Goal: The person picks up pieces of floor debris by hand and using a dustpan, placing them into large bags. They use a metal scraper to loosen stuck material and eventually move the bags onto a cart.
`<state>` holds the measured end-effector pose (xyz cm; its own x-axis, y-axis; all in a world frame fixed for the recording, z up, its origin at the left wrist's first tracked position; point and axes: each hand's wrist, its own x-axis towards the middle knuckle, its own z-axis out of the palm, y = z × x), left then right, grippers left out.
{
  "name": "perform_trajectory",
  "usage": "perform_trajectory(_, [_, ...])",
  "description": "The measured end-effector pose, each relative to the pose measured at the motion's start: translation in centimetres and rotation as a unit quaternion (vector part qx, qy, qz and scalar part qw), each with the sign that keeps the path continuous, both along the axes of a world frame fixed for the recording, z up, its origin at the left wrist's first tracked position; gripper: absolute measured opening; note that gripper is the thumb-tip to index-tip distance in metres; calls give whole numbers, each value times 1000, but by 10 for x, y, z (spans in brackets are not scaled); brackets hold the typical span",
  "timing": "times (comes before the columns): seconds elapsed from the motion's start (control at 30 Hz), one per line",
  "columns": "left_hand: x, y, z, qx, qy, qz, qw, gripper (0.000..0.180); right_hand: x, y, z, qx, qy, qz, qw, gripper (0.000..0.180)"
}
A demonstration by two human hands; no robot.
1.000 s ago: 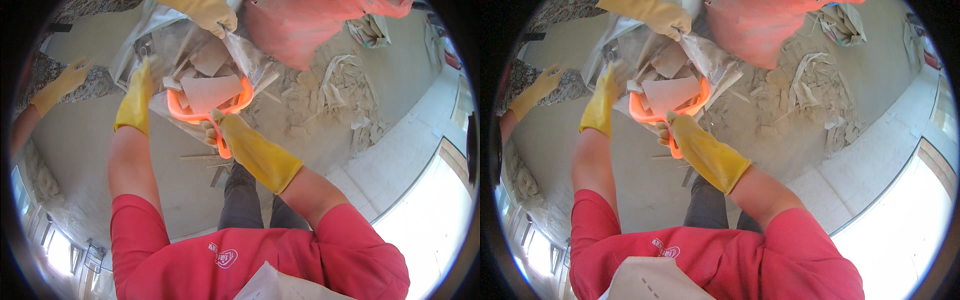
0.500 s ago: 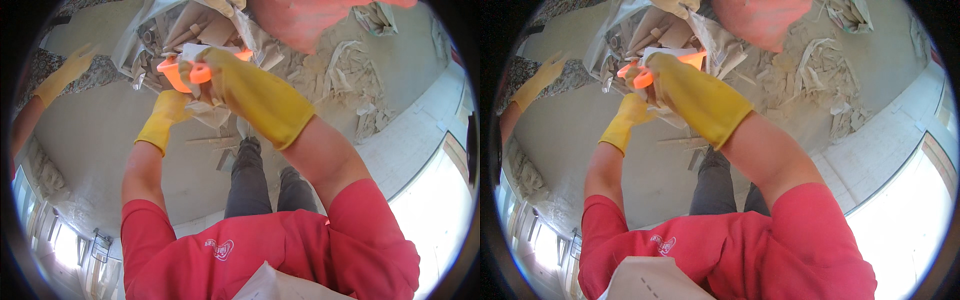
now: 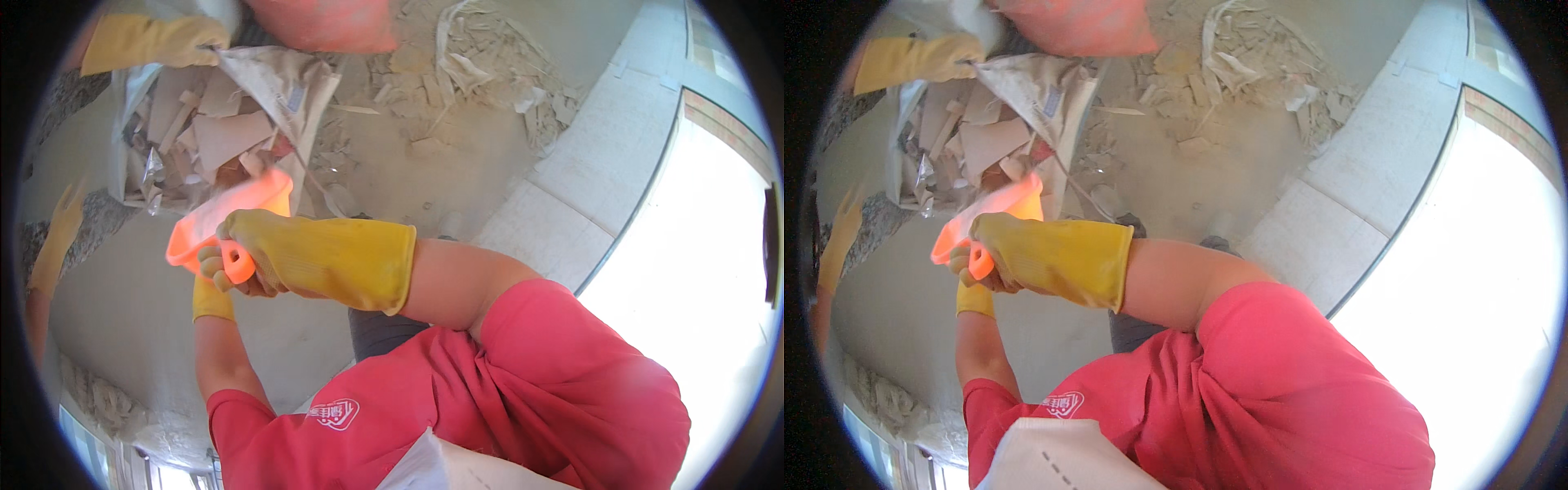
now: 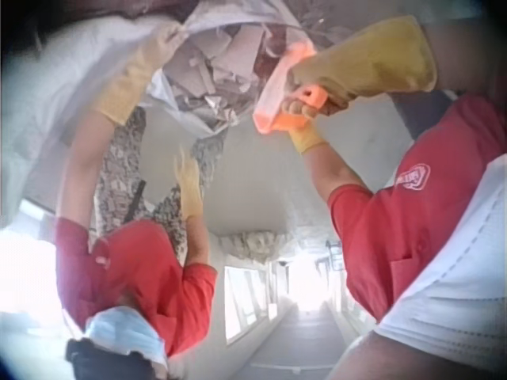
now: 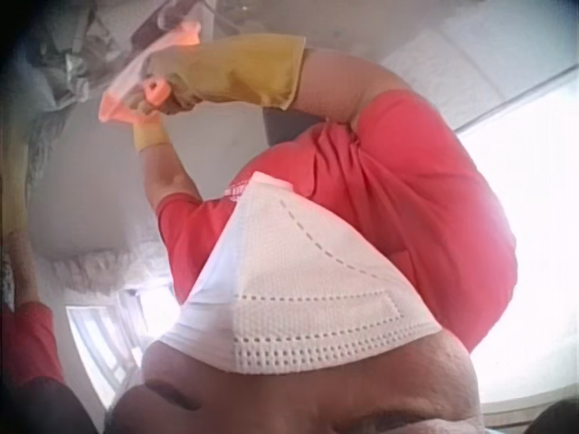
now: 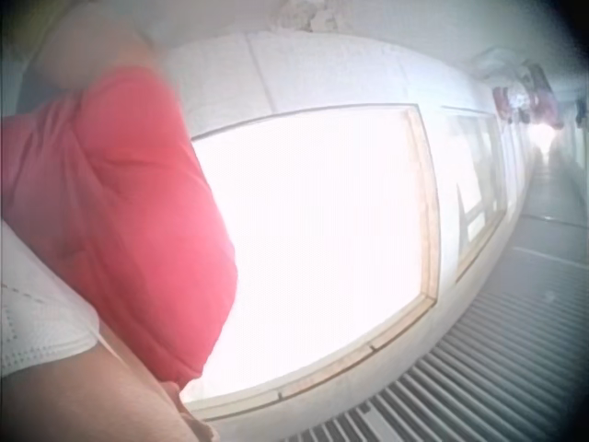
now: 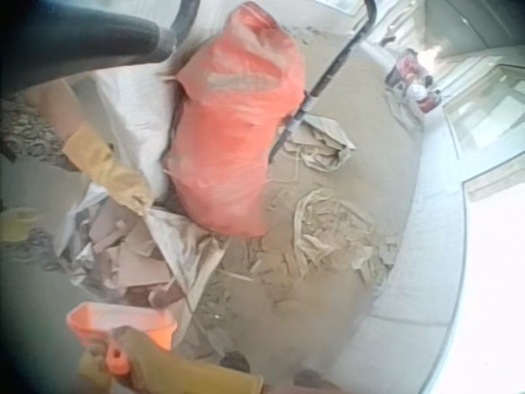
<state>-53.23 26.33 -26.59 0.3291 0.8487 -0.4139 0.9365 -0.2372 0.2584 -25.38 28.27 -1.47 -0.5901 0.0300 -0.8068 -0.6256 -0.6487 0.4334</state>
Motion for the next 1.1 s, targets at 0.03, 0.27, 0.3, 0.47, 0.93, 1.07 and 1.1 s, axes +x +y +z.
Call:
perform_trajectory(0.03, [5, -4, 1, 8, -1, 3, 1000, 38, 14, -9, 4, 24, -32, 19, 999, 28])
perform_trajectory(0.27, [65, -20, 32, 83, -49, 36, 995, 33, 107, -79, -10, 96, 53, -36, 993, 25])
perform_trajectory(0.3, [70, -23, 47, 100, -61, 43, 992, 33, 132, -100, -16, 160, 103, -32, 981, 34])
perform_trajectory(0.47, [130, -38, 112, 173, -120, 59, 976, 29, 250, -192, -78, 145, 54, -51, 987, 28])
perform_trajectory(0.93, [583, -116, 75, 16, -200, 58, 978, 20, 625, -190, -311, 246, -122, 564, 779, 37])
perform_trajectory(1.07, [726, -162, 32, -107, -208, 24, 972, 20, 788, -212, -309, 291, -155, 486, 809, 37])
perform_trajectory(1.1, [763, -159, 17, -122, -223, 16, 967, 21, 835, -219, -312, 283, -182, 487, 806, 35])
